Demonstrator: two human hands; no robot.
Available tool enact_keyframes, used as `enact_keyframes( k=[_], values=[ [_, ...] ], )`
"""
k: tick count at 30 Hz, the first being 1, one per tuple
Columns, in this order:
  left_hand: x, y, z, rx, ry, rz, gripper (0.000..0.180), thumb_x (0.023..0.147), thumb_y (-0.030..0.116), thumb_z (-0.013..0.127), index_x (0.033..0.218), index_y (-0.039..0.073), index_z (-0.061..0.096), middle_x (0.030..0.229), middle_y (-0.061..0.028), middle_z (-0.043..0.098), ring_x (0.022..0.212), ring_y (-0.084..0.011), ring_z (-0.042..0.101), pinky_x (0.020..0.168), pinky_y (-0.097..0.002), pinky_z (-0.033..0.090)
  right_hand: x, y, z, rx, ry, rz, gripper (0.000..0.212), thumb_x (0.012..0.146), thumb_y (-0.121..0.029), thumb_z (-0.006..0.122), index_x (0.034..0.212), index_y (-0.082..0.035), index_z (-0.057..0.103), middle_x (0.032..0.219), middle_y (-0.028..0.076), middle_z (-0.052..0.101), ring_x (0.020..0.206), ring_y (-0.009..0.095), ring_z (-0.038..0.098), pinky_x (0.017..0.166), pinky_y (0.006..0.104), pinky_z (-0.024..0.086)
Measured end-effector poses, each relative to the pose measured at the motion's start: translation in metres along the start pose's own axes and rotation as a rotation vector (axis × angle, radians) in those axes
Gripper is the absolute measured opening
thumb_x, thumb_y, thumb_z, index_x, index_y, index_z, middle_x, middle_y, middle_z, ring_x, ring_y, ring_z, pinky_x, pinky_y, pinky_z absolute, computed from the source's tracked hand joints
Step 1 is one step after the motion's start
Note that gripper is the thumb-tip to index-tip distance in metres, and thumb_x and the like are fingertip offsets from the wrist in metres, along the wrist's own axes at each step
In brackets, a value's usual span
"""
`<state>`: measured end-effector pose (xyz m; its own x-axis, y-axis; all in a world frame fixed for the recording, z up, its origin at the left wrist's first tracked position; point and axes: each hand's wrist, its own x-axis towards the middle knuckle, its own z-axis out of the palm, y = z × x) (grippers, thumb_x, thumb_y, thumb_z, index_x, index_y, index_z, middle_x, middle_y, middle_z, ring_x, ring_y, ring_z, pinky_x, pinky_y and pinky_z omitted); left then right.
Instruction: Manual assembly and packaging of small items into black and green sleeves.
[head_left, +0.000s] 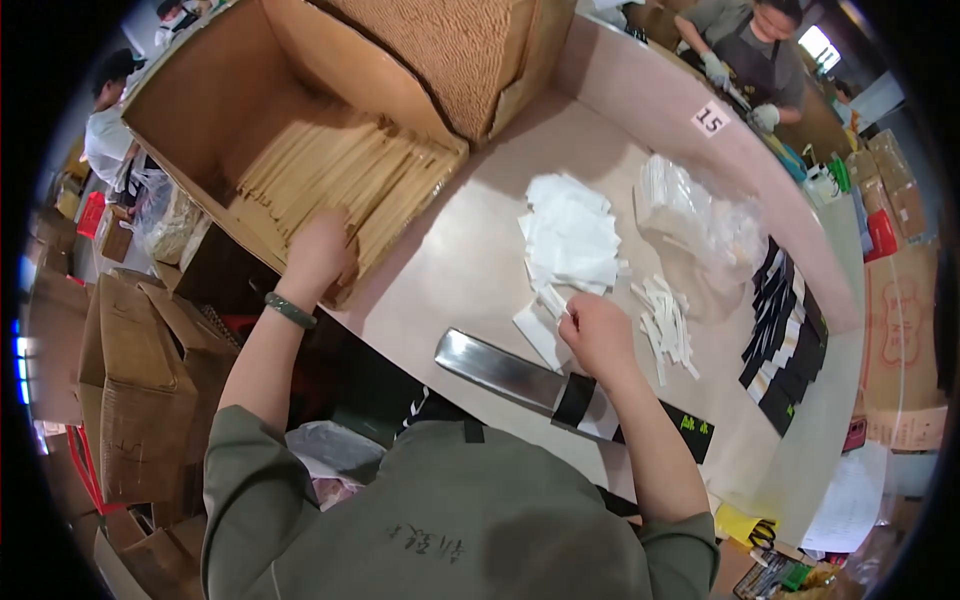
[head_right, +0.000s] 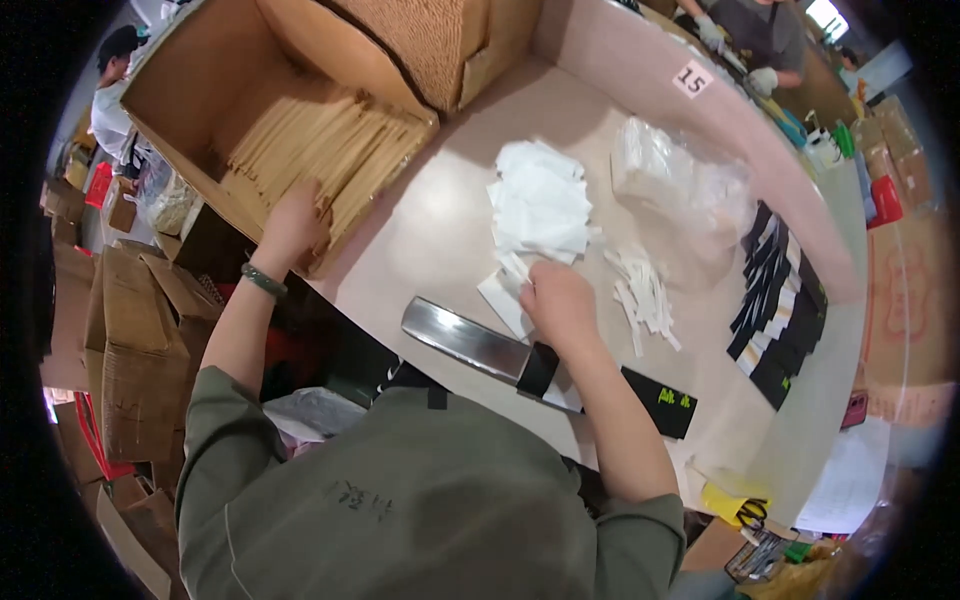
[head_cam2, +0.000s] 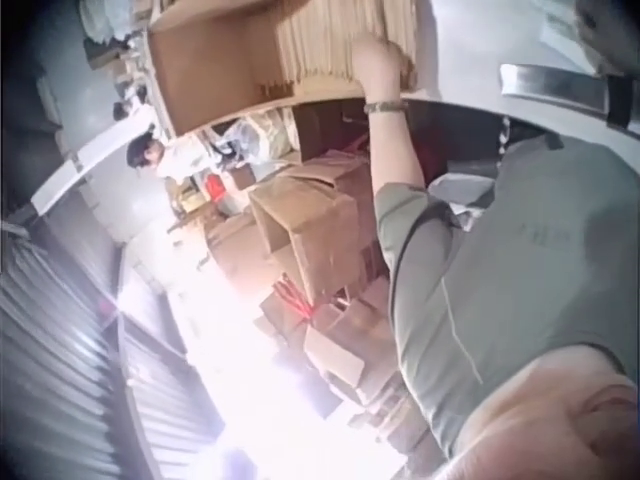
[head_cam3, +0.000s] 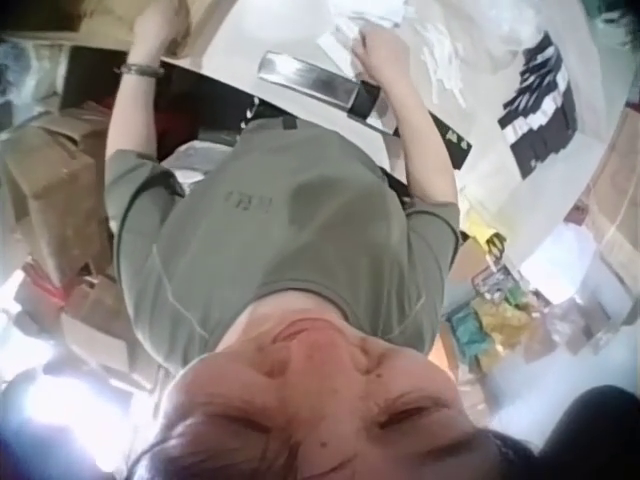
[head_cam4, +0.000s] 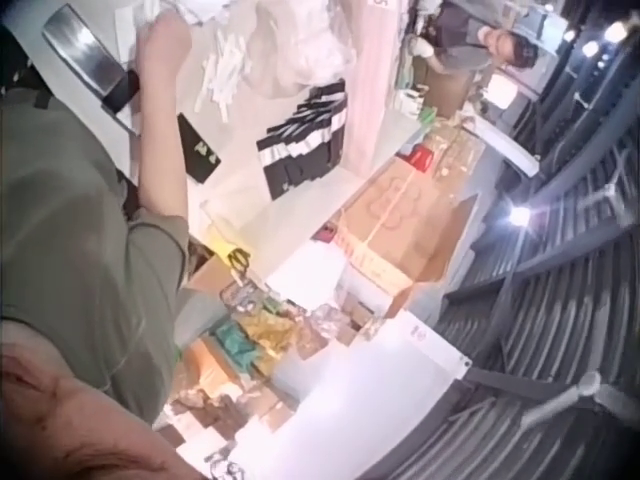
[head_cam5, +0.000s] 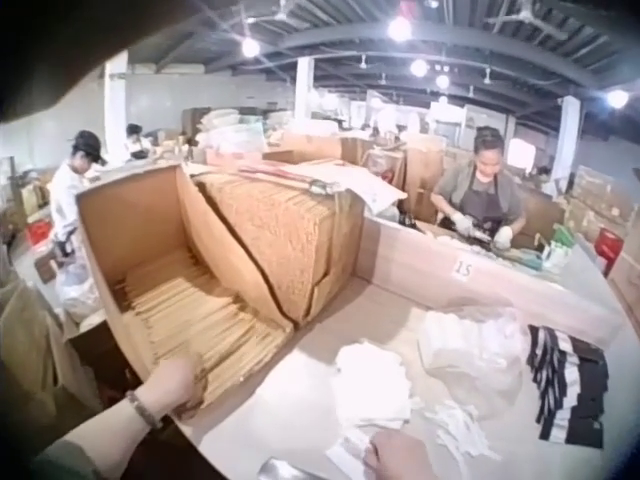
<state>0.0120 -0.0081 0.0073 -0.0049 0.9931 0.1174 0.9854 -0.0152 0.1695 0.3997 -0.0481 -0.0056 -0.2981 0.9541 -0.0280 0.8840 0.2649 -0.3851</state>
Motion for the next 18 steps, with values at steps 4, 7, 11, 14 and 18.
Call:
enact_keyframes(
  k=[4, 7, 11, 14, 18],
  values=[
    [-0.023, 0.035, 0.001, -0.466, 0.344, -0.123, 0.017, 0.093, 0.002, 0.050, 0.109, -0.001, 0.055, 0.093, -0.0203, 0.064, 0.087, -0.0353, 0.065, 0.076, -0.0432, 0.052, -0.046, -0.027, 0.003, 0.107, -0.113, -0.061, 0.011, 0.080, -0.015, 0.065, 0.082, -0.005, 0.063, 0.081, 0.014, 0.064, 0.081, 0.034, 0.063, 0.070, 0.0456, 0.051],
    [-0.074, 0.072, 0.055, -1.036, 0.251, -0.207, 0.016, 0.098, 0.003, 0.052, 0.114, -0.002, 0.054, 0.092, -0.0109, 0.061, 0.084, -0.0200, 0.061, 0.078, -0.0313, 0.050, -0.067, -0.032, 0.017, 0.058, -0.147, -0.185, 0.010, 0.082, -0.015, 0.065, 0.081, -0.005, 0.063, 0.082, 0.012, 0.062, 0.083, 0.034, 0.063, 0.070, 0.0453, 0.051],
    [-0.114, 0.106, 0.080, -0.970, 0.168, -0.128, 0.016, 0.100, 0.006, 0.053, 0.112, -0.002, 0.060, 0.094, -0.0079, 0.061, 0.084, -0.0161, 0.058, 0.079, -0.0285, 0.048, -0.063, -0.045, 0.020, 0.307, 0.039, -0.109, 0.013, 0.083, -0.015, 0.066, 0.077, -0.005, 0.060, 0.079, 0.012, 0.059, 0.082, 0.032, 0.062, 0.069, 0.0438, 0.051],
    [-0.109, 0.105, 0.067, -1.079, -0.011, -0.114, 0.017, 0.100, 0.010, 0.056, 0.106, -0.003, 0.064, 0.091, -0.0051, 0.062, 0.084, -0.0130, 0.058, 0.078, -0.0266, 0.047, -0.062, -0.045, 0.029, 0.177, 0.030, -0.170, 0.014, 0.080, -0.014, 0.071, 0.083, -0.005, 0.062, 0.084, 0.011, 0.061, 0.083, 0.031, 0.061, 0.071, 0.0441, 0.050],
    [-0.100, 0.070, 0.038, -1.163, -0.473, -0.060, 0.014, 0.097, 0.012, 0.064, 0.099, -0.002, 0.066, 0.085, 0.0004, 0.062, 0.082, -0.0065, 0.055, 0.076, -0.0221, 0.045, -0.089, -0.026, 0.007, 0.207, 0.212, -0.159, 0.023, 0.074, -0.013, 0.078, 0.082, -0.004, 0.059, 0.105, 0.014, 0.063, 0.097, 0.035, 0.061, 0.086, 0.0453, 0.048]
  ],
)
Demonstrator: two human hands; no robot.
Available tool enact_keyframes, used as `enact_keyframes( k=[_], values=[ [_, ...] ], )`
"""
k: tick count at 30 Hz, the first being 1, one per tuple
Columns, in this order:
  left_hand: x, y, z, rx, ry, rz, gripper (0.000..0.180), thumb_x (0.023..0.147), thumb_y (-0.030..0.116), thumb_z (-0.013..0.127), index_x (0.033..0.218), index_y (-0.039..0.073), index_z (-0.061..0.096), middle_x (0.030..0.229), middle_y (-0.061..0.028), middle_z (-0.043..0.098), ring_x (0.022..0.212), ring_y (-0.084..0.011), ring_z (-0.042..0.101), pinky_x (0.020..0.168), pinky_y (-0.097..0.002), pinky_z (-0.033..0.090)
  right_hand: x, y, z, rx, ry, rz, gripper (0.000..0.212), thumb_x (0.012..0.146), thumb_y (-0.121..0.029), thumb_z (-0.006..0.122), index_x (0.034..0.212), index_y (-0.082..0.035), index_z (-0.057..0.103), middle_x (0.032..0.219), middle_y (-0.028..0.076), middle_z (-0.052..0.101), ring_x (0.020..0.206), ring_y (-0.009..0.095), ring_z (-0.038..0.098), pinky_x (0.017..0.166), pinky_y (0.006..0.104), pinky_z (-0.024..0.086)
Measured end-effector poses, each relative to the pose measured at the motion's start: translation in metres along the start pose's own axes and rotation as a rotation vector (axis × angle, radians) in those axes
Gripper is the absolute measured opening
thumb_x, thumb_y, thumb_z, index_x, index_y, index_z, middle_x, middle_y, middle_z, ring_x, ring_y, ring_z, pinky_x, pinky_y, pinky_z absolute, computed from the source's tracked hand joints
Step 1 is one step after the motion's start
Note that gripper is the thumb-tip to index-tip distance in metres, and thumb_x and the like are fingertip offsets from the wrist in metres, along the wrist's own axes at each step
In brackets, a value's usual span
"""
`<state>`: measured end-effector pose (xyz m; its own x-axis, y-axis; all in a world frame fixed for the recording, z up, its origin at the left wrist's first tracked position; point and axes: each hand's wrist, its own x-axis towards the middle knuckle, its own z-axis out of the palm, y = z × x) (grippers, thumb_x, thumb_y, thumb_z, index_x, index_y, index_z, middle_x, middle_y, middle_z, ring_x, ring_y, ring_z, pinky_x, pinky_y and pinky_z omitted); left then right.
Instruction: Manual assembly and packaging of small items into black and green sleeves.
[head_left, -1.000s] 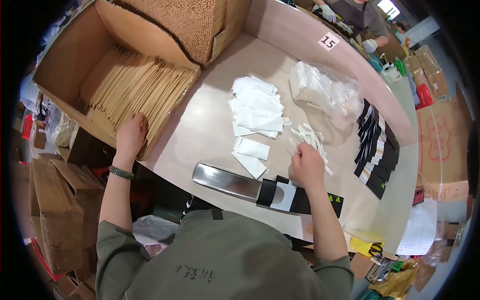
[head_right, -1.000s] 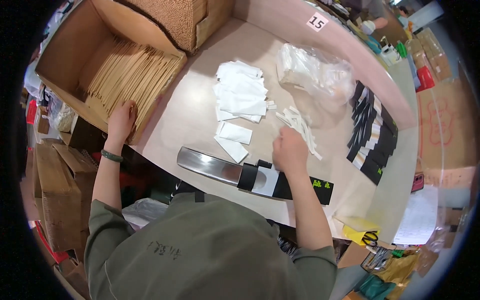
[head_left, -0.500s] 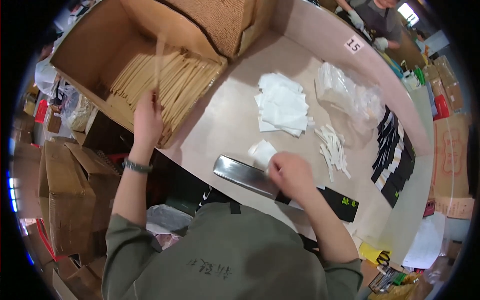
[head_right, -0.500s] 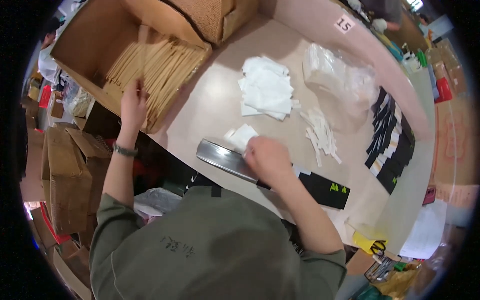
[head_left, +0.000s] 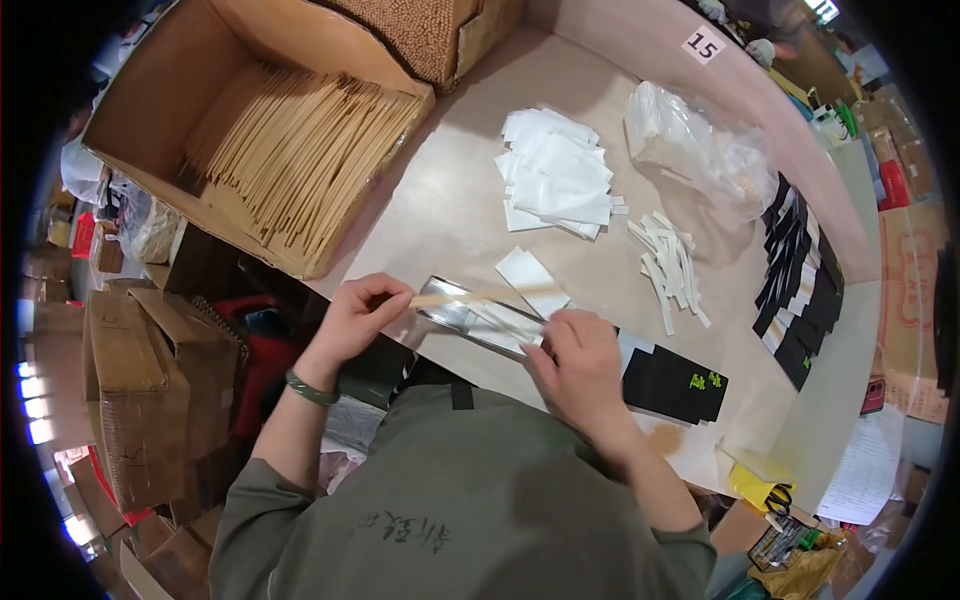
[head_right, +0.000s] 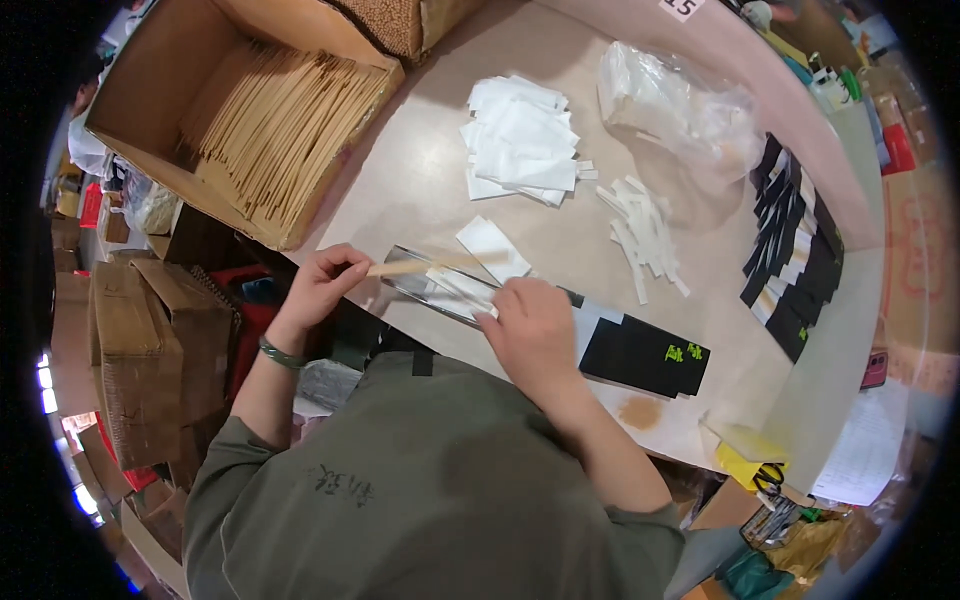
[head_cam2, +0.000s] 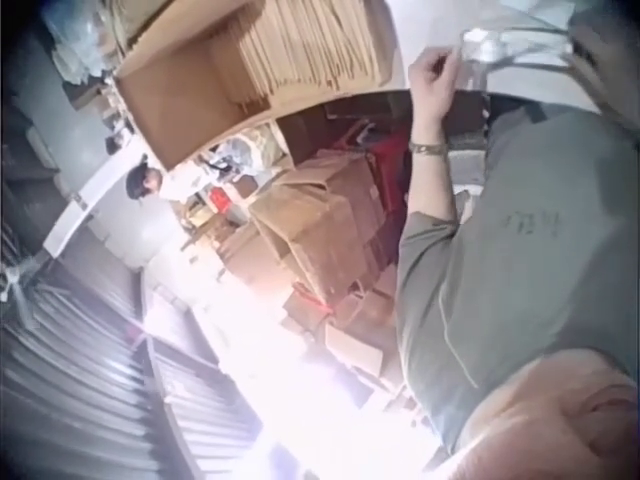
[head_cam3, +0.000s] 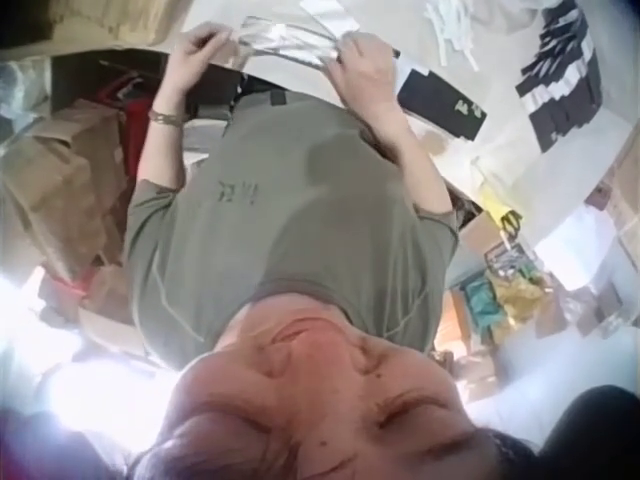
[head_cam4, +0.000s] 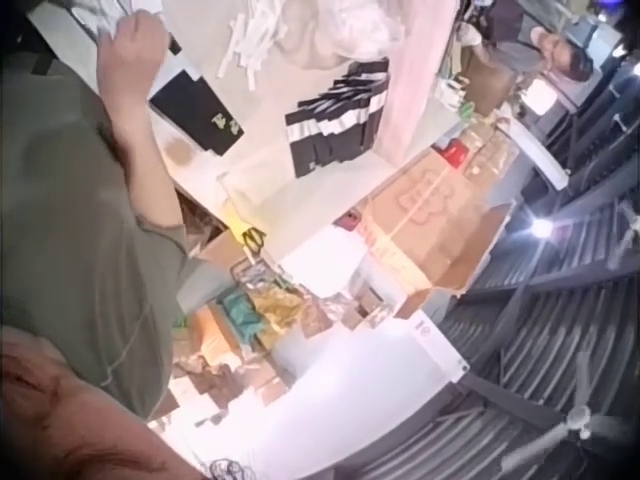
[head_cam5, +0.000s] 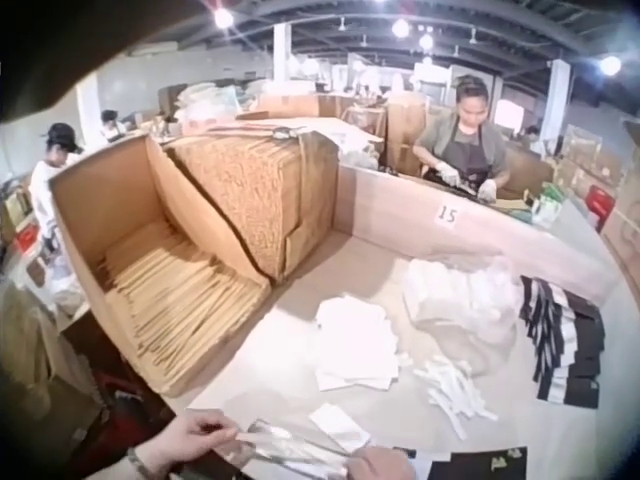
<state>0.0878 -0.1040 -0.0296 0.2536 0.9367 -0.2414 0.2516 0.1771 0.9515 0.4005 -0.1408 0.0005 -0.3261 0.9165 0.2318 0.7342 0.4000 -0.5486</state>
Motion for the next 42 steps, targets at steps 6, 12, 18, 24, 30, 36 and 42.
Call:
enact_keyframes(
  k=[6, 12, 18, 24, 30, 36, 42],
  values=[
    [0.028, 0.022, 0.062, 0.367, -0.117, 0.198, 0.012, 0.088, 0.007, 0.071, 0.094, -0.002, 0.064, 0.087, -0.0073, 0.067, 0.078, -0.0168, 0.064, 0.072, -0.0276, 0.053, -0.023, 0.023, -0.006, -0.008, -0.126, -0.067, 0.030, 0.071, -0.014, 0.080, 0.079, -0.003, 0.053, 0.134, 0.025, 0.051, 0.123, 0.043, 0.049, 0.104, 0.0494, 0.041],
    [0.036, 0.029, 0.111, 0.359, 0.199, 0.226, 0.020, 0.085, 0.006, 0.070, 0.103, 0.000, 0.064, 0.094, -0.0136, 0.066, 0.083, -0.0273, 0.067, 0.077, -0.0348, 0.055, -0.019, 0.020, -0.009, -0.123, -0.073, -0.010, 0.033, 0.071, -0.015, 0.080, 0.089, -0.001, 0.056, 0.131, 0.023, 0.053, 0.119, 0.041, 0.051, 0.101, 0.0479, 0.043],
    [0.013, 0.063, 0.153, 0.175, -0.262, 0.246, 0.058, 0.077, 0.021, 0.077, 0.127, 0.002, 0.054, 0.116, -0.0197, 0.059, 0.109, -0.0331, 0.058, 0.092, -0.0394, 0.048, -0.020, 0.035, -0.011, -0.041, -0.115, -0.089, 0.039, 0.071, -0.009, 0.073, 0.107, -0.002, 0.060, 0.124, 0.023, 0.054, 0.116, 0.041, 0.052, 0.098, 0.0468, 0.045],
    [0.027, 0.055, 0.107, 1.041, -0.083, 0.566, 0.059, 0.062, 0.028, 0.084, 0.111, 0.007, 0.059, 0.096, -0.0152, 0.061, 0.093, -0.0311, 0.061, 0.078, -0.0373, 0.049, -0.012, 0.042, -0.054, 0.076, -0.266, -0.119, 0.029, 0.071, -0.013, 0.075, 0.099, -0.009, 0.068, 0.110, 0.018, 0.058, 0.106, 0.037, 0.056, 0.089, 0.0442, 0.048],
    [0.022, 0.063, 0.101, 0.523, -0.206, 0.027, 0.040, 0.069, 0.028, 0.078, 0.087, 0.000, 0.057, 0.073, -0.0139, 0.062, 0.067, -0.0315, 0.062, 0.063, -0.0398, 0.048, -0.042, 0.145, -0.130, -0.484, 0.036, 0.121, 0.029, 0.072, -0.024, 0.080, 0.093, -0.006, 0.070, 0.118, 0.021, 0.060, 0.116, 0.039, 0.054, 0.097, 0.0439, 0.044],
    [0.012, 0.064, 0.156, 0.176, -0.807, 0.380, 0.042, 0.073, 0.017, 0.073, 0.108, 0.002, 0.057, 0.104, -0.0142, 0.063, 0.092, -0.0223, 0.062, 0.080, -0.0340, 0.051, -0.036, 0.073, -0.046, -0.116, -0.314, -0.167, 0.037, 0.083, -0.027, 0.070, 0.105, 0.002, 0.062, 0.130, 0.024, 0.052, 0.124, 0.041, 0.047, 0.104, 0.0441, 0.040],
    [0.061, 0.051, 0.133, 0.453, -0.297, 0.025, 0.032, 0.069, 0.018, 0.074, 0.092, 0.002, 0.057, 0.080, -0.0120, 0.061, 0.073, -0.0240, 0.060, 0.067, -0.0358, 0.049, -0.025, 0.030, -0.045, -0.123, -0.263, 0.342, 0.034, 0.090, -0.036, 0.064, 0.085, -0.002, 0.062, 0.094, 0.020, 0.065, 0.090, 0.039, 0.062, 0.080, 0.0458, 0.050]
  ],
)
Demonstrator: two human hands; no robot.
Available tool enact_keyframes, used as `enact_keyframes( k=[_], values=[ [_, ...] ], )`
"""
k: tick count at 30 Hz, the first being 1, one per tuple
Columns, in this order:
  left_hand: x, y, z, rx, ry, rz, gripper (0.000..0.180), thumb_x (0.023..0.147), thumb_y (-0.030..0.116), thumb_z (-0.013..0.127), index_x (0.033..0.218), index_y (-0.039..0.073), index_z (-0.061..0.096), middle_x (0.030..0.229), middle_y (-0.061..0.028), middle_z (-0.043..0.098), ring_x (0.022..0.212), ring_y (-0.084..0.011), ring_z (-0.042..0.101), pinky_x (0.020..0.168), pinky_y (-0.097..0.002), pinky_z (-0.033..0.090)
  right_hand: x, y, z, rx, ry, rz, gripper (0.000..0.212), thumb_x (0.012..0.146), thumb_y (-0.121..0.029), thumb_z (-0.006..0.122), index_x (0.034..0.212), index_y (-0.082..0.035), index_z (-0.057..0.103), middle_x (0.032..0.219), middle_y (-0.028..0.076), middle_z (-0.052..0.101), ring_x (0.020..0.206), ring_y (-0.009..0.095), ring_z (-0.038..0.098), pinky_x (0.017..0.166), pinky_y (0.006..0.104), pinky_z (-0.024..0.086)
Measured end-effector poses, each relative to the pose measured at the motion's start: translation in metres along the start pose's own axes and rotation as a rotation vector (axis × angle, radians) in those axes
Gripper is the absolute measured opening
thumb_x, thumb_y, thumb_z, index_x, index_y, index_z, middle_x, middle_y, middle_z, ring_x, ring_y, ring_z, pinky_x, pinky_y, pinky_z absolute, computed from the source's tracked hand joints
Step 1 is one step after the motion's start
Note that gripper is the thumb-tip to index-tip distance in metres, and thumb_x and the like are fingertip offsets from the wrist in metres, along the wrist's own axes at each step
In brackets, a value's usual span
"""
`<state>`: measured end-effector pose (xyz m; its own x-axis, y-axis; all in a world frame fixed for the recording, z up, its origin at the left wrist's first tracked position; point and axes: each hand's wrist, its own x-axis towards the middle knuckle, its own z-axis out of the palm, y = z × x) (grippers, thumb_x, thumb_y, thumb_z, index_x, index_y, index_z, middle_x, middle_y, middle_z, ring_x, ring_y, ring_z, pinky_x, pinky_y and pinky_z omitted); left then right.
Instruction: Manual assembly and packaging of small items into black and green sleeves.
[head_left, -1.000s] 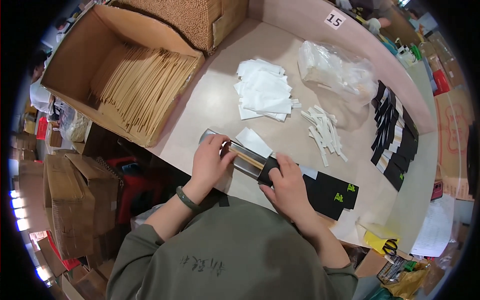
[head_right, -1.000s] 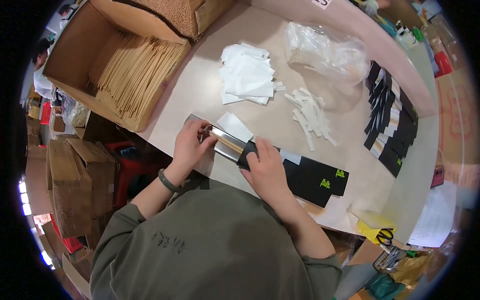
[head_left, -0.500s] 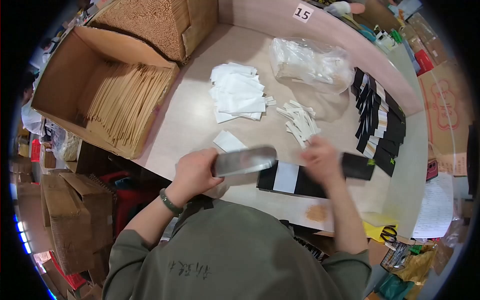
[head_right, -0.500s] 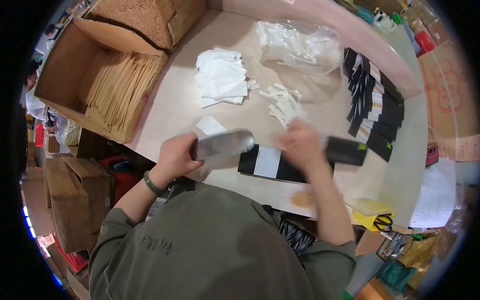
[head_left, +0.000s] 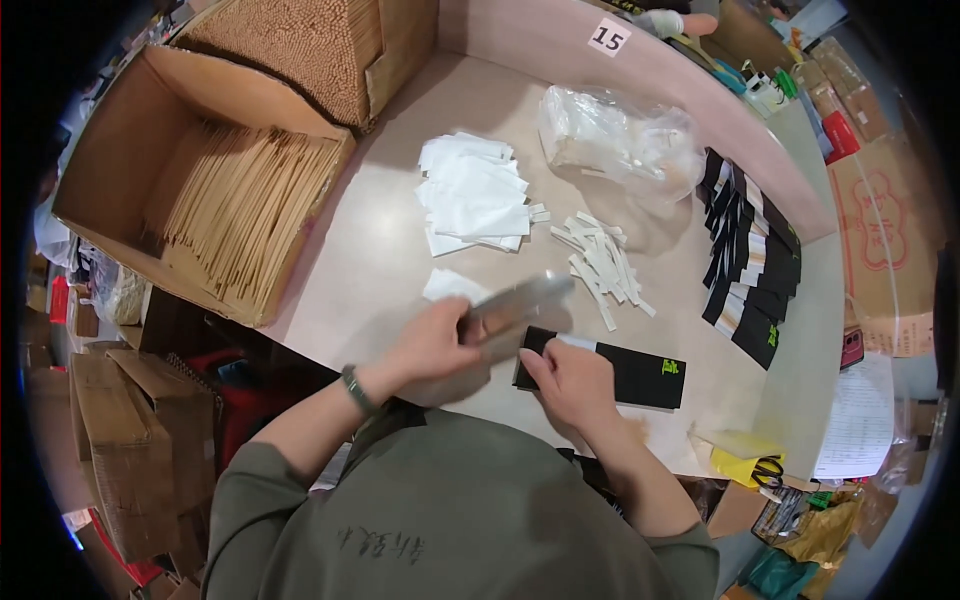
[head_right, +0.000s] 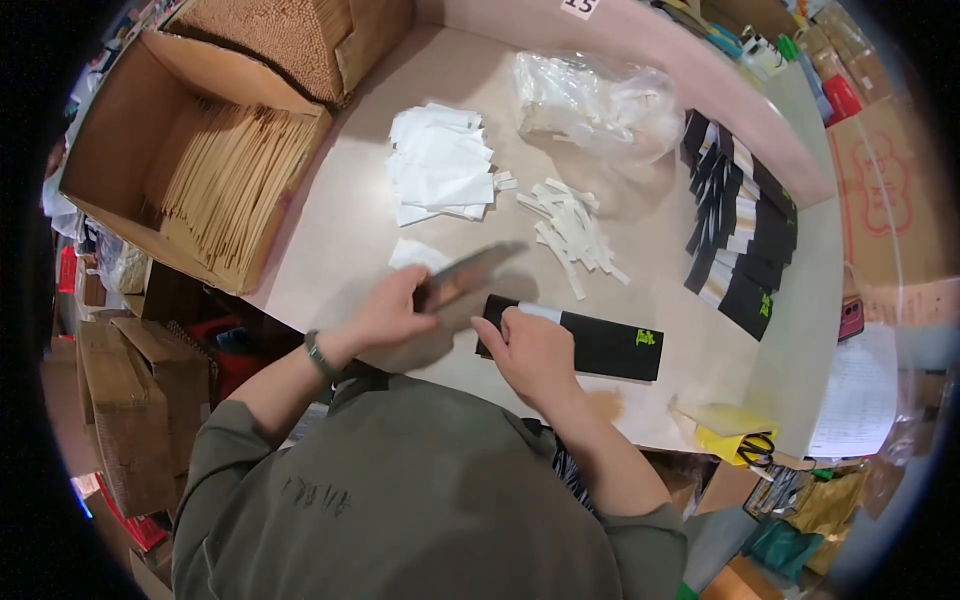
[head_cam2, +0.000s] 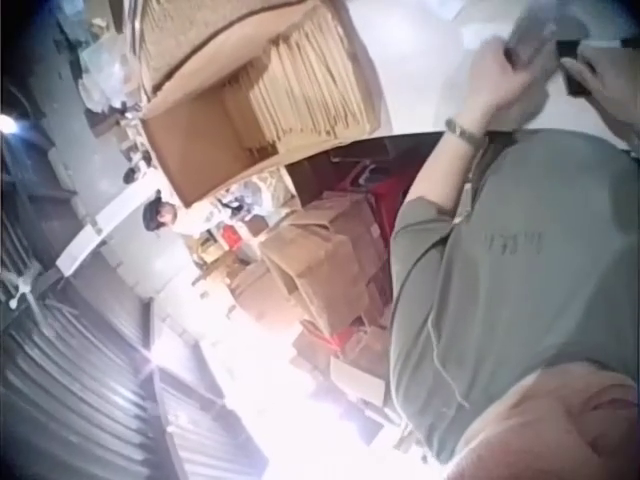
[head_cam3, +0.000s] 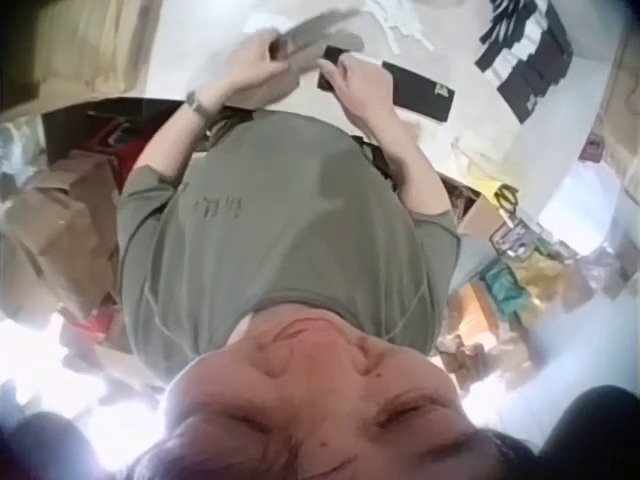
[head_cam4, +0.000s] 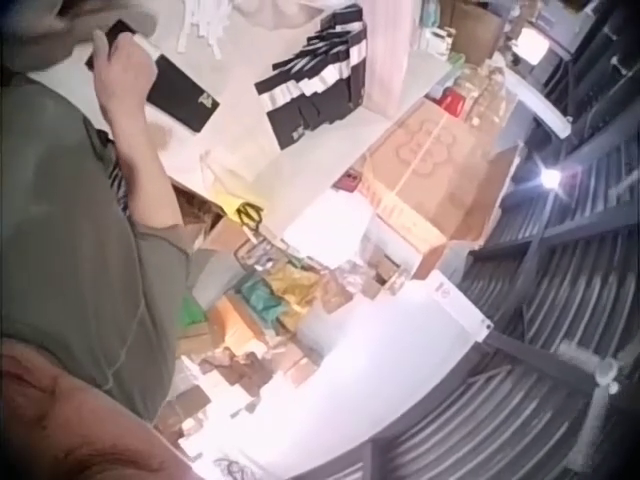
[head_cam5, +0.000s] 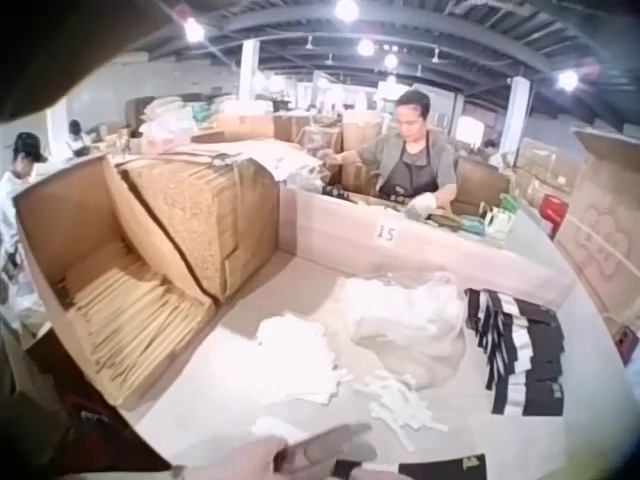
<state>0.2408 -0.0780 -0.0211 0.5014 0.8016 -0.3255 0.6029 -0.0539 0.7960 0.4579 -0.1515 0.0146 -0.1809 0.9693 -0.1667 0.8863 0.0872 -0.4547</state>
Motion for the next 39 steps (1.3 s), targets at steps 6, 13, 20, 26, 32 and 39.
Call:
enact_keyframes(
  k=[6, 13, 20, 26, 32, 39],
  values=[
    [-0.013, -0.006, 0.002, 0.154, 0.198, 0.182, 0.047, 0.072, 0.020, 0.079, 0.109, 0.002, 0.057, 0.092, -0.0145, 0.060, 0.082, -0.0326, 0.062, 0.072, -0.0391, 0.051, 0.008, -0.001, 0.026, 0.025, 0.104, 0.104, 0.028, 0.091, -0.030, 0.061, 0.082, -0.003, 0.059, 0.069, 0.018, 0.064, 0.070, 0.039, 0.064, 0.063, 0.0494, 0.050],
    [-0.054, -0.010, -0.037, 0.499, -0.115, 0.265, 0.089, 0.066, 0.031, 0.087, 0.141, 0.006, 0.045, 0.102, -0.0129, 0.059, 0.088, -0.0336, 0.062, 0.077, -0.0408, 0.051, 0.015, -0.008, 0.041, 0.217, 0.084, 0.269, 0.022, 0.083, -0.025, 0.065, 0.075, -0.004, 0.062, 0.067, 0.016, 0.064, 0.068, 0.036, 0.064, 0.063, 0.0458, 0.050],
    [-0.048, -0.018, -0.062, 0.518, 0.172, 0.496, 0.073, 0.070, 0.024, 0.085, 0.132, 0.003, 0.053, 0.114, -0.0153, 0.061, 0.103, -0.0338, 0.061, 0.088, -0.0411, 0.050, 0.053, 0.043, 0.002, 0.034, 0.341, 0.108, 0.021, 0.087, -0.026, 0.065, 0.091, -0.006, 0.065, 0.082, 0.015, 0.067, 0.079, 0.035, 0.065, 0.071, 0.0464, 0.051],
    [-0.071, -0.112, -0.176, 0.330, 0.870, -0.173, 0.035, 0.085, 0.017, 0.071, 0.115, 0.001, 0.064, 0.102, -0.0167, 0.067, 0.098, -0.0332, 0.065, 0.081, -0.0410, 0.052, 0.057, 0.085, -0.006, 0.101, 0.225, 0.244, 0.014, 0.083, -0.020, 0.069, 0.084, -0.006, 0.066, 0.090, 0.014, 0.063, 0.090, 0.036, 0.060, 0.077, 0.0466, 0.049],
    [-0.078, -0.146, -0.179, 0.603, 0.773, -0.214, 0.028, 0.085, 0.012, 0.065, 0.112, 0.005, 0.068, 0.092, -0.0196, 0.065, 0.090, -0.0405, 0.063, 0.078, -0.0462, 0.051, 0.085, 0.039, 0.007, -0.051, 0.478, -0.131, 0.012, 0.084, -0.017, 0.066, 0.080, -0.006, 0.066, 0.084, 0.014, 0.062, 0.085, 0.035, 0.061, 0.072, 0.0463, 0.050],
    [-0.067, -0.133, -0.180, 0.629, 0.710, -0.258, 0.013, 0.090, 0.013, 0.058, 0.097, 0.003, 0.059, 0.092, -0.0213, 0.066, 0.088, -0.0426, 0.063, 0.073, -0.0490, 0.050, 0.121, -0.009, 0.050, -0.183, 0.247, -0.325, 0.008, 0.080, -0.011, 0.062, 0.082, -0.004, 0.059, 0.084, 0.013, 0.061, 0.084, 0.033, 0.062, 0.072, 0.0450, 0.052]
  ],
)
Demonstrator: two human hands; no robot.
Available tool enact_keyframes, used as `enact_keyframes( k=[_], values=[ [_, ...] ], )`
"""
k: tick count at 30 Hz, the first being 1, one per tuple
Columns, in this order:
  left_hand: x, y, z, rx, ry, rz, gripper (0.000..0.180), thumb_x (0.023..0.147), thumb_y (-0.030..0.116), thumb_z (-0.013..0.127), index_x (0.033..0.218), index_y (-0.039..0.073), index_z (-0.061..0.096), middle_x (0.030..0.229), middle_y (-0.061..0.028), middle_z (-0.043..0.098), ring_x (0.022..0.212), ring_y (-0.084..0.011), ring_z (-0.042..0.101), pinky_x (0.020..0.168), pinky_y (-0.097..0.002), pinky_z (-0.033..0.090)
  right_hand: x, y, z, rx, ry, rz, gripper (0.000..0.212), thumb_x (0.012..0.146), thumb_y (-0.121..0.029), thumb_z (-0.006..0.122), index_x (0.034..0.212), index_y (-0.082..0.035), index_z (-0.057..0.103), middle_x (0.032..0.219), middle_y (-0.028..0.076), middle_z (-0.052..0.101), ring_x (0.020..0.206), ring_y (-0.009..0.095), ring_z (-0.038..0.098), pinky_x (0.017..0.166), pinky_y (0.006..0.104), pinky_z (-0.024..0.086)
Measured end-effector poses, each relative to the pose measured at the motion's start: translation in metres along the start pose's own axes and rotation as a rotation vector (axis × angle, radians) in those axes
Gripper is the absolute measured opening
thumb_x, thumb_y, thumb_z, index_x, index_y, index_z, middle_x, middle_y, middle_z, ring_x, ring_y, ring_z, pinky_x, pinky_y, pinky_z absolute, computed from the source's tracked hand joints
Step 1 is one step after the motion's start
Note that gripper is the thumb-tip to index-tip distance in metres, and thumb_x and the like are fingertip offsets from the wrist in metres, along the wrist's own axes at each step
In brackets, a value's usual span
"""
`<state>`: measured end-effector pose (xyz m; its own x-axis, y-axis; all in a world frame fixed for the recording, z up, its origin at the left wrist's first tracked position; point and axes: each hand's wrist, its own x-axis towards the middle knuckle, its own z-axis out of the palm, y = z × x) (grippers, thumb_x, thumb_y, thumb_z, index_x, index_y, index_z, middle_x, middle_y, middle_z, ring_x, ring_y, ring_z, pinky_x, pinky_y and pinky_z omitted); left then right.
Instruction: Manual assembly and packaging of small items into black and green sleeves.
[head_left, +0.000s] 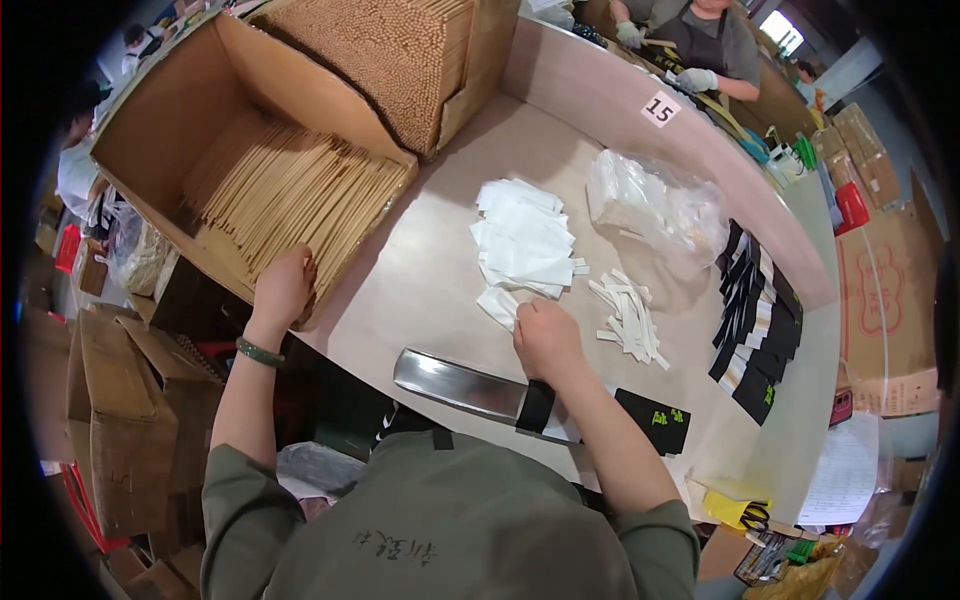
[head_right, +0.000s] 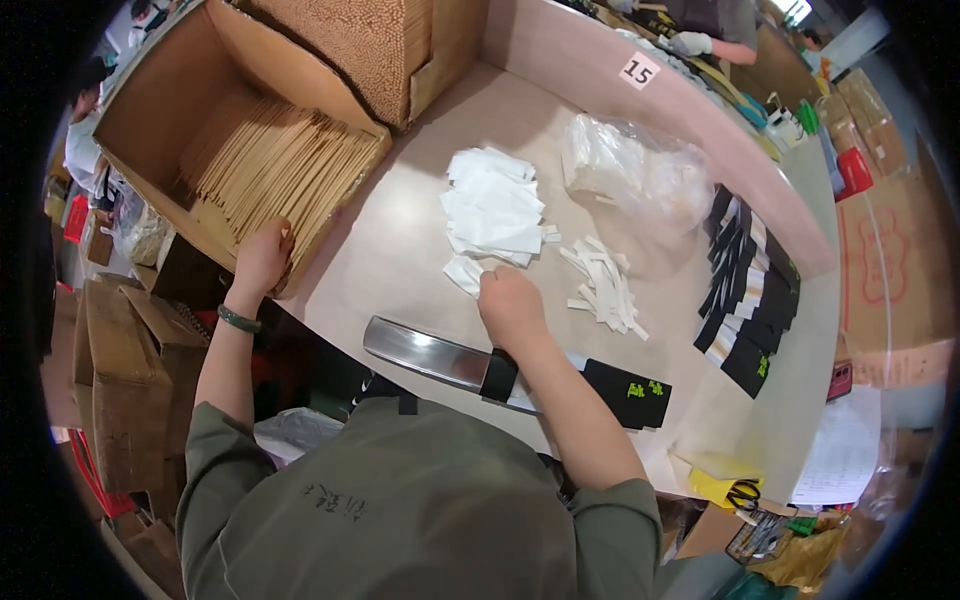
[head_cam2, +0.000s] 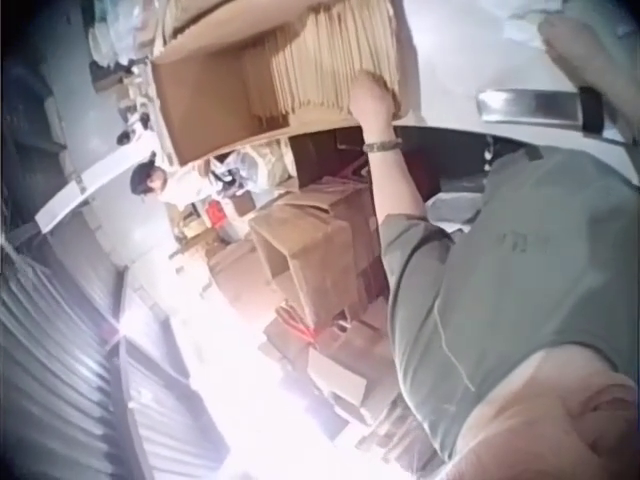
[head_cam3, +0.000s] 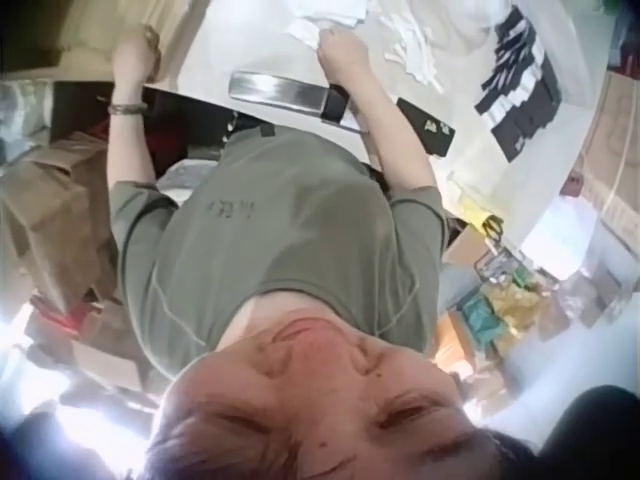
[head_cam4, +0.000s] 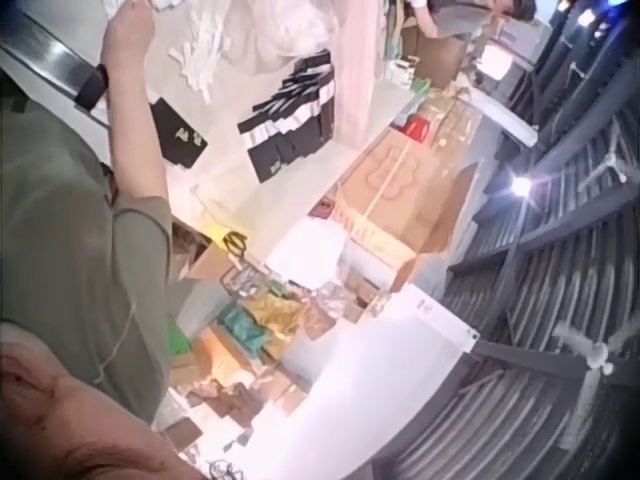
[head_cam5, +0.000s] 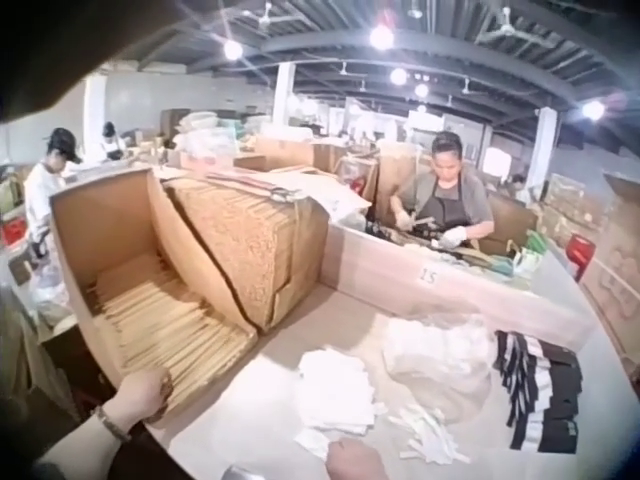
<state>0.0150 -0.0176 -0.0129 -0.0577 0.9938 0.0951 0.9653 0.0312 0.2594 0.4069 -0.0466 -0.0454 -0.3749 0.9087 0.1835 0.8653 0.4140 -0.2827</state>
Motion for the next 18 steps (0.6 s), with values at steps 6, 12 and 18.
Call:
enact_keyframes(
  k=[6, 12, 18],
  values=[
    [0.008, -0.026, 0.003, -0.036, -0.047, 0.013, 0.015, 0.090, 0.015, 0.059, 0.097, 0.001, 0.059, 0.091, -0.0234, 0.066, 0.087, -0.0429, 0.063, 0.074, -0.0504, 0.049, -0.015, -0.035, -0.040, 0.232, -0.097, 0.016, 0.007, 0.081, -0.014, 0.064, 0.077, -0.008, 0.062, 0.080, 0.010, 0.058, 0.082, 0.032, 0.061, 0.069, 0.0438, 0.052],
    [-0.001, -0.015, -0.002, -0.181, 0.261, -0.071, 0.015, 0.094, 0.014, 0.060, 0.099, 0.000, 0.064, 0.086, -0.0181, 0.066, 0.080, -0.0348, 0.062, 0.070, -0.0420, 0.049, -0.056, -0.055, -0.043, 0.183, -0.255, -0.135, 0.006, 0.082, -0.013, 0.065, 0.079, -0.008, 0.063, 0.080, 0.011, 0.058, 0.080, 0.031, 0.061, 0.069, 0.0430, 0.051],
    [-0.063, 0.037, 0.009, -1.105, 0.071, -0.224, 0.021, 0.101, 0.015, 0.057, 0.111, 0.000, 0.068, 0.080, 0.0068, 0.056, 0.071, -0.0049, 0.044, 0.069, -0.0202, 0.040, -0.060, -0.066, -0.018, 0.174, -0.172, -0.046, 0.008, 0.084, -0.014, 0.067, 0.084, -0.007, 0.065, 0.084, 0.010, 0.061, 0.080, 0.031, 0.062, 0.069, 0.0407, 0.051]
  ],
)
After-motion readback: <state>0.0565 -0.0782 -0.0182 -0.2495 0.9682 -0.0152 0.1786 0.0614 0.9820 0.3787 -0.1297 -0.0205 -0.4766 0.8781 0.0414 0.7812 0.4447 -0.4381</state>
